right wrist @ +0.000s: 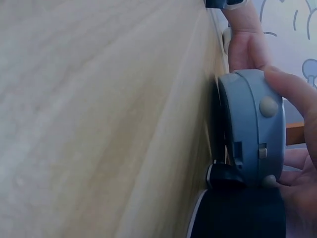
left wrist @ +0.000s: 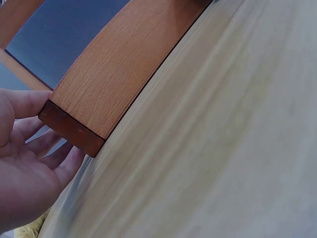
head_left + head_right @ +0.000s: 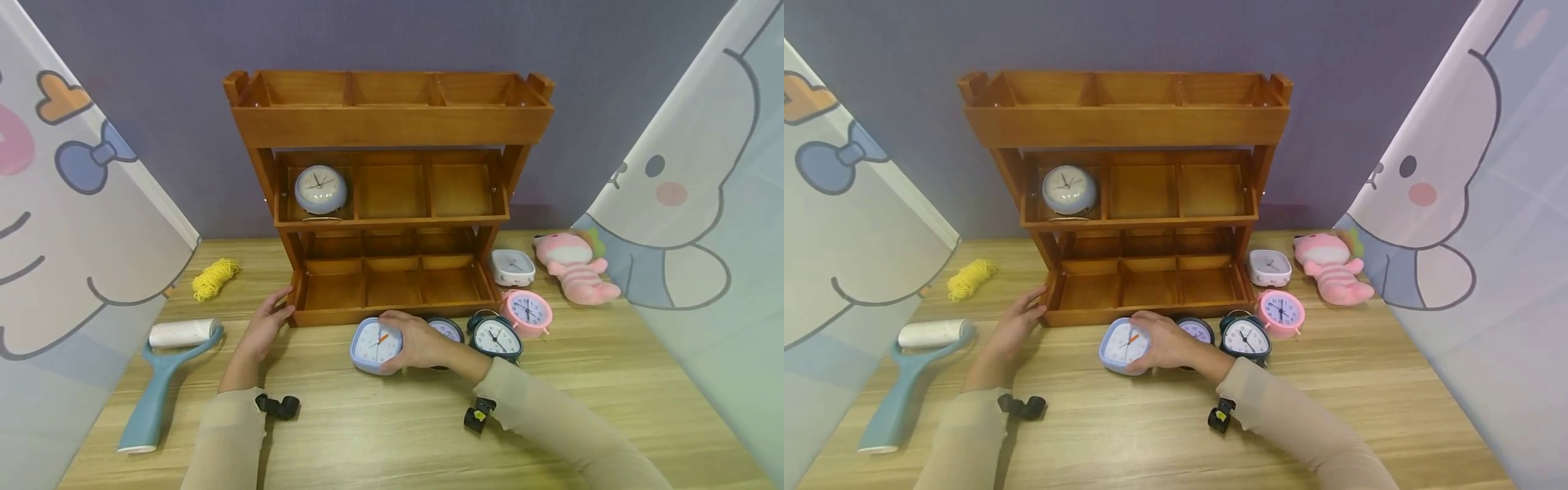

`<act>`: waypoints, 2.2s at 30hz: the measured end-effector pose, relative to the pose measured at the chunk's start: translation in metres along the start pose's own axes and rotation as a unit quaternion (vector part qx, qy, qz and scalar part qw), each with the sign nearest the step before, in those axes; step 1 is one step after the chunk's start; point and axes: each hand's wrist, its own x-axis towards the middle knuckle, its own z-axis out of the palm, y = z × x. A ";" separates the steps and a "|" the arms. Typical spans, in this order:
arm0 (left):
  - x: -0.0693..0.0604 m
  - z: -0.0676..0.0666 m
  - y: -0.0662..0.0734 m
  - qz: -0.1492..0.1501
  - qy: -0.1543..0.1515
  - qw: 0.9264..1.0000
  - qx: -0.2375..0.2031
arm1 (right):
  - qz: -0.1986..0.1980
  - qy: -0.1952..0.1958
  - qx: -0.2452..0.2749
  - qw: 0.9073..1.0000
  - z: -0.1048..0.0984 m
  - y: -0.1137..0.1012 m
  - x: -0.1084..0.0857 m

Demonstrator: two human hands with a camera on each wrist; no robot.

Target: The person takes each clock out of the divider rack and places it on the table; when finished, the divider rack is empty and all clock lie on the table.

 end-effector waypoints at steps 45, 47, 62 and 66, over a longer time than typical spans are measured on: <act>0.000 -0.001 -0.002 -0.001 -0.006 1.000 0.004 | -0.054 0.225 0.016 0.973 -0.094 -0.086 0.084; 0.000 0.000 -0.002 0.000 -0.006 1.000 0.004 | -0.057 0.237 0.018 0.970 -0.099 -0.091 0.094; 0.001 -0.001 -0.001 -0.005 -0.004 1.000 0.005 | 0.000 0.262 0.025 0.965 -0.104 -0.106 0.147; 0.002 -0.002 -0.002 -0.004 -0.006 1.000 0.008 | 0.029 0.263 0.029 0.964 -0.103 -0.112 0.157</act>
